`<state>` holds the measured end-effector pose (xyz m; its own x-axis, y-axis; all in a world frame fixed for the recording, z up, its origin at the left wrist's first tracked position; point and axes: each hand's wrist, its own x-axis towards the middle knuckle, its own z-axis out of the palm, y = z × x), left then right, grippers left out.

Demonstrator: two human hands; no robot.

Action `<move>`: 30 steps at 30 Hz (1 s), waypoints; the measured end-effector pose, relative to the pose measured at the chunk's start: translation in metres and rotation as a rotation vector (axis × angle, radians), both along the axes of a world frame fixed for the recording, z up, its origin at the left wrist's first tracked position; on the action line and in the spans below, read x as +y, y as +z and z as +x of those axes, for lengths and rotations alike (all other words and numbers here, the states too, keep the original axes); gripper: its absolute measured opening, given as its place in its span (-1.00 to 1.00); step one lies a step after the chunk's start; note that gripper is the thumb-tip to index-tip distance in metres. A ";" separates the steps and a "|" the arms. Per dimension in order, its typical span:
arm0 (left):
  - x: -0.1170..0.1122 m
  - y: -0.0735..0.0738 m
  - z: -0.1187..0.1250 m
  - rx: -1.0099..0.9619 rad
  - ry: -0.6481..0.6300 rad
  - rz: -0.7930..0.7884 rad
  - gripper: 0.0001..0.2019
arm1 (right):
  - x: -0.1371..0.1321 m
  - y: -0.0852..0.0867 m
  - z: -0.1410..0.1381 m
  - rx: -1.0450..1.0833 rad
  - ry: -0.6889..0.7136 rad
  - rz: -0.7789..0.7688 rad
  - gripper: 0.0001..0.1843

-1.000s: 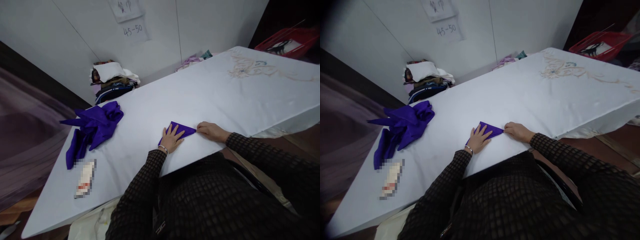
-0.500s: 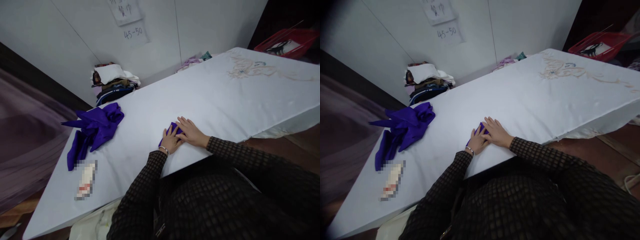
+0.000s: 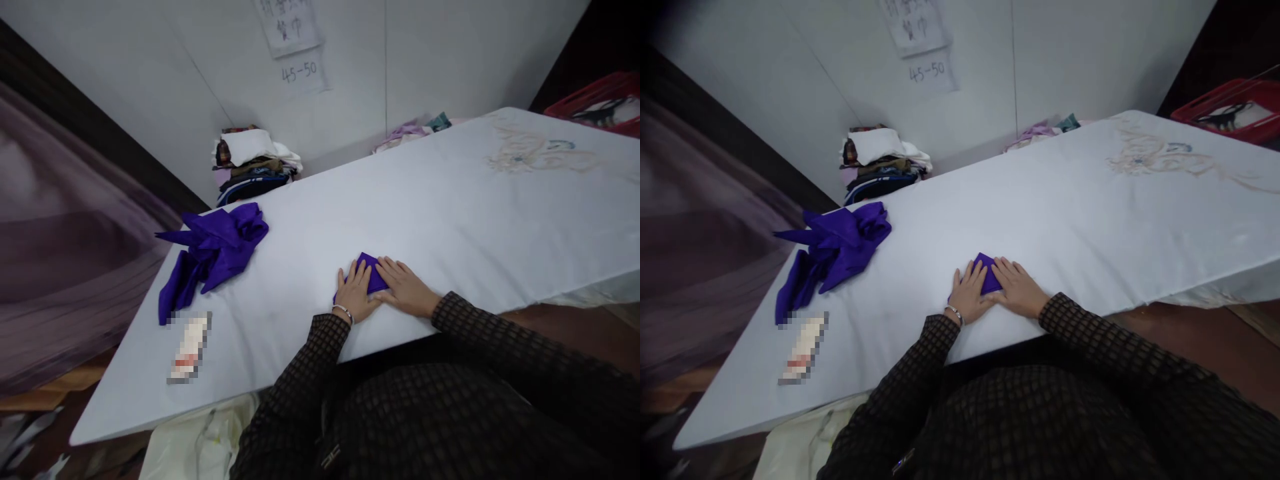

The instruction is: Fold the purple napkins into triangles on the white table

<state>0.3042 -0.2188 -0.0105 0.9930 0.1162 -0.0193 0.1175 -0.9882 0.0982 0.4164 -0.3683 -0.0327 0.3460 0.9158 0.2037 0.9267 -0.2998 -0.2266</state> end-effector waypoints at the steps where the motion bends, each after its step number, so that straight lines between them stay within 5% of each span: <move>1: 0.001 -0.001 -0.002 0.001 0.025 -0.002 -0.21 | 0.000 -0.001 0.000 -0.009 0.005 -0.003 -0.13; 19: 0.020 0.005 -0.044 0.113 0.340 -0.042 -0.18 | 0.001 0.001 -0.001 -0.028 0.005 -0.021 -0.10; 22: 0.010 0.015 -0.031 0.043 0.398 -0.035 -0.16 | 0.002 0.000 -0.001 -0.037 0.005 -0.017 -0.08; 27: -0.011 0.016 0.010 -0.042 0.141 -0.027 -0.25 | 0.002 -0.003 0.001 -0.034 0.011 0.005 -0.13; 30: -0.011 0.007 0.022 -0.001 0.137 -0.042 -0.30 | 0.003 -0.004 0.002 -0.043 0.012 0.019 -0.13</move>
<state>0.3266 -0.2297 -0.0038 0.9680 0.2497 -0.0261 0.2509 -0.9580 0.1390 0.4185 -0.3656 -0.0369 0.3253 0.9159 0.2352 0.9394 -0.2845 -0.1915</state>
